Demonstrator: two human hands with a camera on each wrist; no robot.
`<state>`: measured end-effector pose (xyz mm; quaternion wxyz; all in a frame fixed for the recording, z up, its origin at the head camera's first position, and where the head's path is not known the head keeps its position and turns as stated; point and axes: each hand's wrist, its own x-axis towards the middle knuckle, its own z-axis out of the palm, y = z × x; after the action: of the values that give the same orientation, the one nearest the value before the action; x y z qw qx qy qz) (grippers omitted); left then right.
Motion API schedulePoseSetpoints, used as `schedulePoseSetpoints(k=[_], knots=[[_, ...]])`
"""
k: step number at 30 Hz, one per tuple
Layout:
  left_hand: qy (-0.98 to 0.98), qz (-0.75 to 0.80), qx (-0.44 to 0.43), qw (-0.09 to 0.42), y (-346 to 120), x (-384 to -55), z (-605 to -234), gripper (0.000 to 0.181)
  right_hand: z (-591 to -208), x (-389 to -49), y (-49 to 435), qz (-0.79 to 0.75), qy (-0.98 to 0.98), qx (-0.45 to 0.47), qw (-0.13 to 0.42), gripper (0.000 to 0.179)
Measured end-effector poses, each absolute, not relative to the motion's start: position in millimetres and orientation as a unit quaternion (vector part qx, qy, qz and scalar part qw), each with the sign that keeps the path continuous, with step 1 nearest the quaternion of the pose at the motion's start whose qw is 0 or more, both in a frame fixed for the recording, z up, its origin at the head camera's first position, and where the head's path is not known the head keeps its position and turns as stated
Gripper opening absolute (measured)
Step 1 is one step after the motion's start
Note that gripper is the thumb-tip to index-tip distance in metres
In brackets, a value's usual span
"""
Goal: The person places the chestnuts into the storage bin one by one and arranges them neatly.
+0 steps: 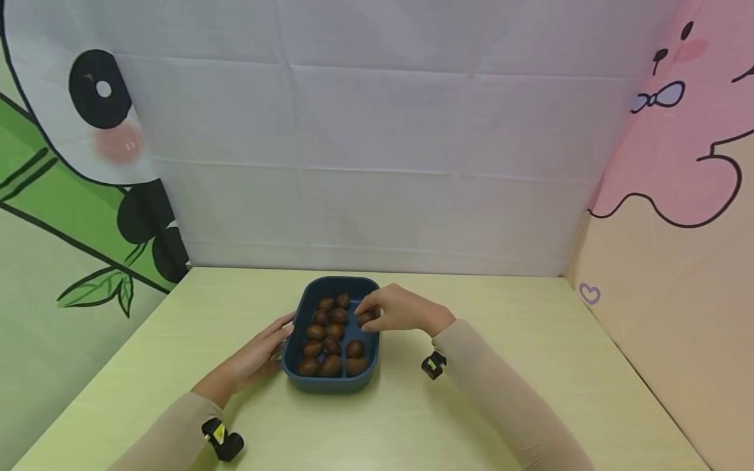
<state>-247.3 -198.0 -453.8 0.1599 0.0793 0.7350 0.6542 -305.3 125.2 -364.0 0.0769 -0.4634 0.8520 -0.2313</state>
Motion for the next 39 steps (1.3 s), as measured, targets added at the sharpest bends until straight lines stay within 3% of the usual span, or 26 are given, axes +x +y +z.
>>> schedulePoseSetpoints(k=[9,17,27,39], knots=[[0.734,0.655,0.080,0.162,-199,-248,-454,0.062,-388,-324,93,-0.202,0.867,-0.445,0.095,0.032],[0.732,0.656,0.088,0.161,-199,-248,-456,0.065,-410,-331,84,-0.151,0.894,-0.415,0.071,0.025],[0.731,0.660,0.074,0.158,-198,-249,-458,0.061,-415,-331,78,-0.116,0.913,-0.387,0.061,0.020],[0.733,0.657,0.075,0.158,-196,-248,-453,0.062,-413,-328,84,-0.174,0.886,-0.428,0.030,0.021]])
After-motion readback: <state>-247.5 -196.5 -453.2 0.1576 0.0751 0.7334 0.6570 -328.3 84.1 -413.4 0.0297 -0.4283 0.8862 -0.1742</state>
